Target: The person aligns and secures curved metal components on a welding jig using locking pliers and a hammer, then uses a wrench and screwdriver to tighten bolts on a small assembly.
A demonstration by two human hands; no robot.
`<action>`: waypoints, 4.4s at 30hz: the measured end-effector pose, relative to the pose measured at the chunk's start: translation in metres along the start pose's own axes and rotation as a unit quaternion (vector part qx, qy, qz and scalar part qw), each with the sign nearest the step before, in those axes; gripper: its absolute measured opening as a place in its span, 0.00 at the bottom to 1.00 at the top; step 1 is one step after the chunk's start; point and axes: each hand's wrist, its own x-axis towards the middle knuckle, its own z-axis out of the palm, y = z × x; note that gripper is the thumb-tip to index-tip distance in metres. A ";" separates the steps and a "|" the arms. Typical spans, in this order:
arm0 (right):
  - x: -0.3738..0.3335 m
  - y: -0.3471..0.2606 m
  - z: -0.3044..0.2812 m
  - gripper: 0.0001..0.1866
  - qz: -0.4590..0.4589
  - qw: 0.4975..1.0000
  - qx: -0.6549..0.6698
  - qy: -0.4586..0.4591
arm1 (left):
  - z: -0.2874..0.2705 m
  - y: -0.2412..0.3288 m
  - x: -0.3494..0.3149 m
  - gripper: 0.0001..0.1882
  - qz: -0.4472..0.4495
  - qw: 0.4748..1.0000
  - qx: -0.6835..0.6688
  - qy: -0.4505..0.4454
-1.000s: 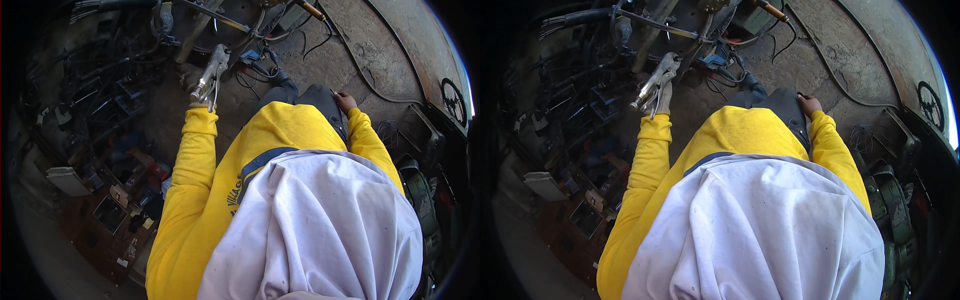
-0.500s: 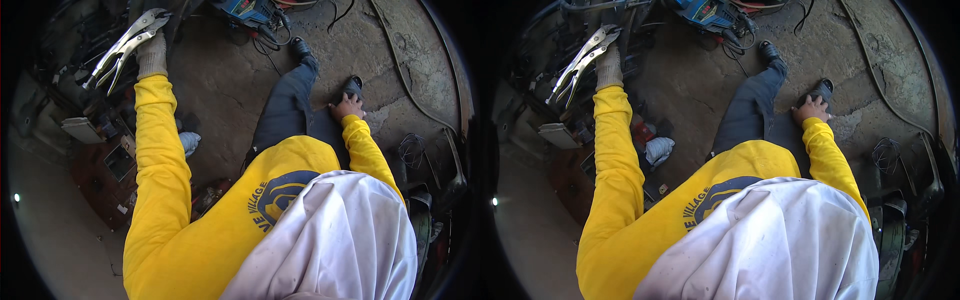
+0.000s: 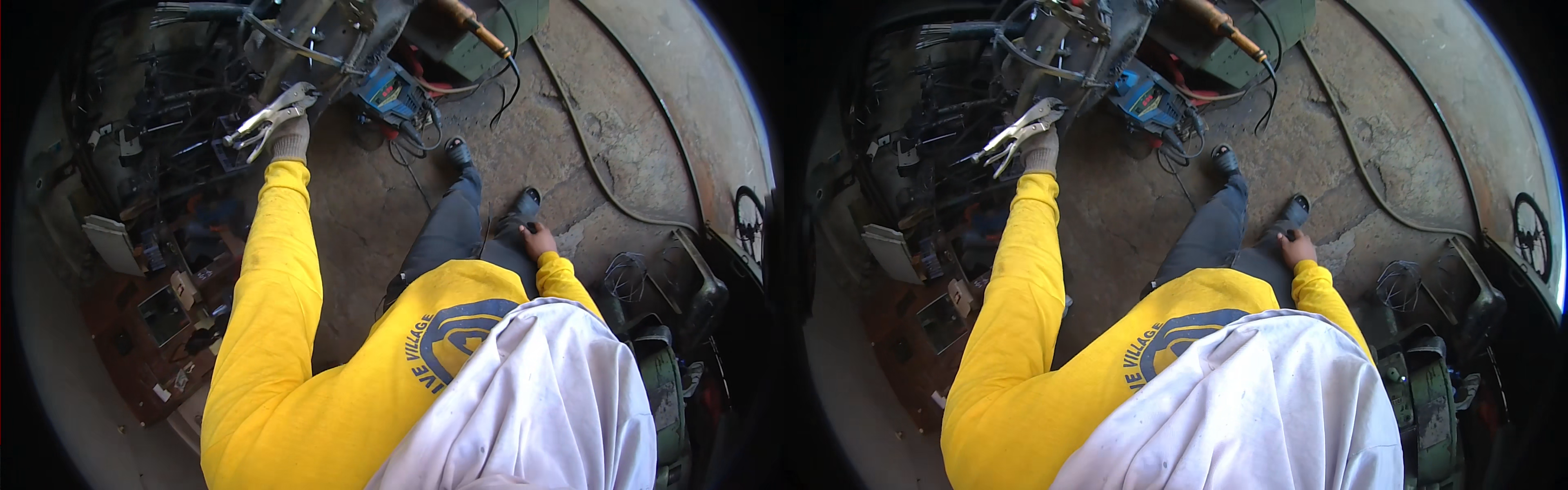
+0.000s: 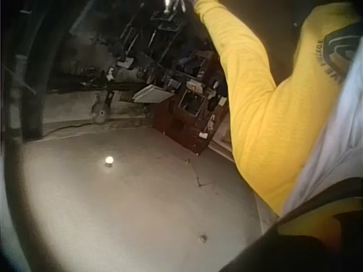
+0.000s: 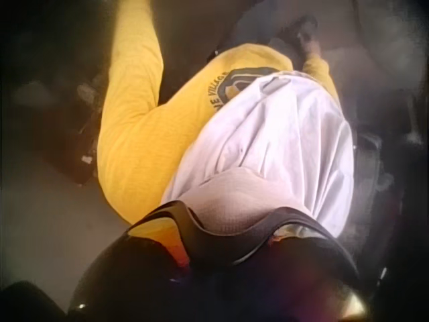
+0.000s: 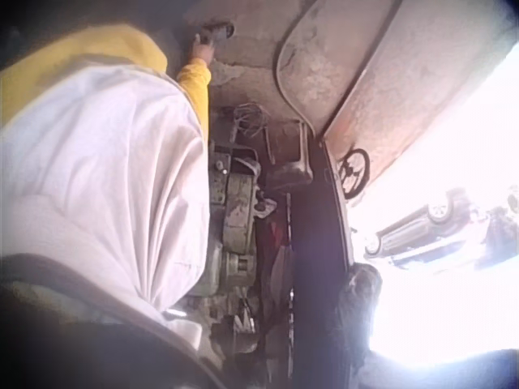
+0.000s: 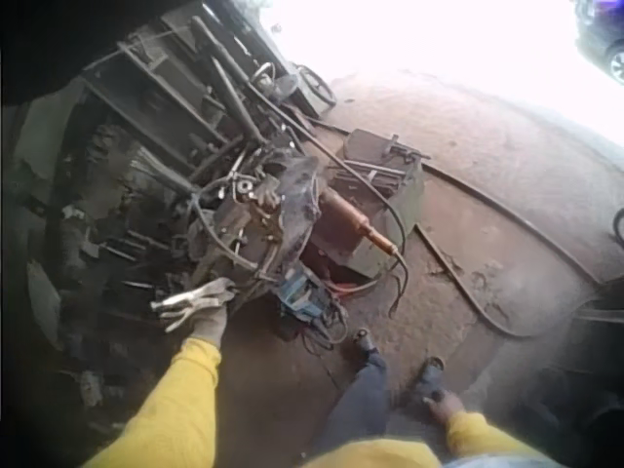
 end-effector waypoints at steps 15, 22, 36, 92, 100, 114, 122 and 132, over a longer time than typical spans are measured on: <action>0.033 -0.124 -0.214 0.21 -0.103 0.949 0.222 0.198 | 0.059 -0.016 -0.033 0.26 -0.096 0.941 -0.237 -0.220; 0.001 -0.390 -0.307 0.20 -0.352 0.826 0.344 0.273 | -0.023 0.013 -0.017 0.39 -0.190 0.914 -0.346 0.093; 0.126 -0.711 -0.280 0.14 -0.727 0.587 -0.326 0.143 | -0.012 0.010 -0.015 0.22 -0.116 0.963 -0.167 0.177; 0.011 -0.485 -0.313 0.16 -0.438 0.882 -0.176 -0.013 | -0.025 0.008 0.003 0.23 -0.071 0.982 -0.027 0.170; -0.068 -0.564 -0.336 0.27 -0.669 0.719 0.181 0.047 | -0.026 0.006 -0.004 0.25 -0.062 0.987 0.056 0.138; -0.012 -0.517 -0.328 0.16 -0.486 0.866 -0.089 0.082 | -0.020 0.005 -0.001 0.17 -0.062 0.976 0.016 0.210; -0.030 -0.517 -0.337 0.26 -0.534 0.839 0.100 -0.044 | -0.013 0.004 -0.003 0.18 -0.054 0.976 0.038 0.209; 0.027 -0.441 -0.314 0.23 -0.354 0.933 -0.018 -0.065 | -0.014 0.003 -0.001 0.20 -0.063 0.946 0.191 0.255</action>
